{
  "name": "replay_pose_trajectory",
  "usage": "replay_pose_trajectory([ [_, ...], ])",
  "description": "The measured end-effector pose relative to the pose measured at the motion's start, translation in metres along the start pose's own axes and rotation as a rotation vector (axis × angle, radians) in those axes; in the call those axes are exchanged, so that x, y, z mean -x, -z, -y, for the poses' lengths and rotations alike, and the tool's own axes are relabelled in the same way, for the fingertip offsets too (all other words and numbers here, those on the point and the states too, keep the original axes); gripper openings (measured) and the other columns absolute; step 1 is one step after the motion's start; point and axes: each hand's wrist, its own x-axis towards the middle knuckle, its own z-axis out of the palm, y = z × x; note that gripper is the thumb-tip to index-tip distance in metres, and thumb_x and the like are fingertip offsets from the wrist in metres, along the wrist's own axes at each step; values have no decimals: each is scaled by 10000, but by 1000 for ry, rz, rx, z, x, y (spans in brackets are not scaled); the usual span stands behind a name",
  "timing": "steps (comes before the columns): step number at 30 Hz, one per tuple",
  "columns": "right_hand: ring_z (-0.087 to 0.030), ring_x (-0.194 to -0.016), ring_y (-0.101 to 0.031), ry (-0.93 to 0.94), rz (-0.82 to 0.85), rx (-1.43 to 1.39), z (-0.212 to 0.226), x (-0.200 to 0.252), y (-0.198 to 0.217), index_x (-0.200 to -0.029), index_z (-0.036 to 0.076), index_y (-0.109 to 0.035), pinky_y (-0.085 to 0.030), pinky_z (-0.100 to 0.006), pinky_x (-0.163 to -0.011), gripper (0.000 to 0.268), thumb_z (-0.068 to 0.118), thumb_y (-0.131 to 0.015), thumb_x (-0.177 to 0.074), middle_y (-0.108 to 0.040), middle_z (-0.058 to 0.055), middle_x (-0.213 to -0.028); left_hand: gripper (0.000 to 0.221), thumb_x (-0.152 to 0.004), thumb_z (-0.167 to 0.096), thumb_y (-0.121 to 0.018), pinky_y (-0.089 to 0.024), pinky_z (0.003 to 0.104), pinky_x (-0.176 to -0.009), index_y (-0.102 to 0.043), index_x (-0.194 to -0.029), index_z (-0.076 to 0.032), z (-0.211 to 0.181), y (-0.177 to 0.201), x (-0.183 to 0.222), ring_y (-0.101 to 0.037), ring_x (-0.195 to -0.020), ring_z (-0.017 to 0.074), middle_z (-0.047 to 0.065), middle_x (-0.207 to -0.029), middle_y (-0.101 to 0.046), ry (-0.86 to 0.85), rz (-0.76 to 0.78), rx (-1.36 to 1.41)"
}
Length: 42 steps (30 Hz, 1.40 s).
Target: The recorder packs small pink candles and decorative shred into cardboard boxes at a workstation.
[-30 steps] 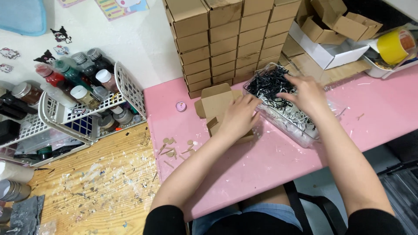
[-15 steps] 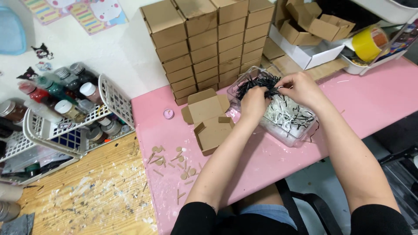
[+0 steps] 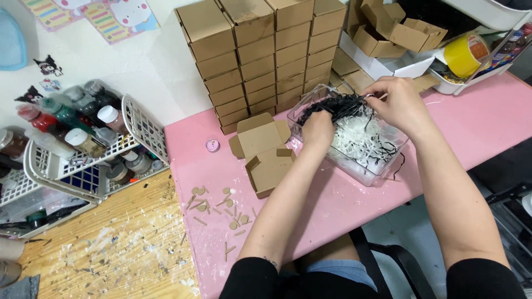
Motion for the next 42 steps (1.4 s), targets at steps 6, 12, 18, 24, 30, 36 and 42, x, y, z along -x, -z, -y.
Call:
replay_pose_trajectory([
  [6,-237,-780,-737,113,-142,-21,7,2,1,-1034,28,-779,-588,-325,-740,137,18,-734,-905,-748,-132,-989,190,-883,-14,-587,-610,475,-790,-774,-905,13,-8,-4,-13,-745,-928,404,249,-955,-744,14,19,-92],
  [12,-155,-941,-736,254,-399,-256,28,4,81,-1112,-41,-740,-614,-262,-870,184,-134,-635,-993,-707,-107,-1058,169,-880,-40,-619,-616,446,-804,-783,-920,-27,23,-42,-26,-755,-946,370,217,-982,-759,11,29,-170],
  [18,-198,-930,-747,382,-301,-101,68,-14,101,-1146,-121,-723,-607,-306,-860,157,-205,-623,-1058,-732,-150,-1020,633,-766,-344,-834,-573,449,-898,-619,-1270,-25,-13,1,-8,-685,-1082,377,223,-1193,-674,-129,87,29],
  [24,-181,-1042,-735,476,-236,-379,67,-31,96,-1170,-110,-585,-618,-284,-915,105,-183,-553,-1103,-695,-120,-1126,925,-678,-423,-901,-557,449,-902,-496,-1432,-71,-8,69,20,-645,-1165,334,173,-1334,-600,-181,170,-88],
  [30,-108,-991,-690,276,-173,-519,104,-40,79,-1167,-30,-666,-566,-246,-855,198,-130,-613,-1004,-707,-51,-1092,1151,-636,-438,-923,-578,414,-856,-331,-1550,-63,-9,91,24,-709,-1017,302,202,-1434,-546,-313,38,543],
  [36,-105,-935,-700,309,-142,-590,114,-48,70,-1121,-26,-671,-578,-241,-841,118,-91,-640,-1029,-707,-41,-1030,457,-907,-458,-764,-579,377,-901,-753,-1225,-129,-16,-5,7,-763,-962,235,112,-1055,-795,-288,-56,485],
  [42,-109,-903,-705,270,-168,-546,118,-43,88,-1120,-34,-671,-569,-238,-799,93,-88,-637,-1052,-698,-39,-976,368,-913,-380,-750,-578,385,-808,-715,-1150,-101,-29,-43,6,-748,-903,263,78,-982,-788,-257,-54,380],
])
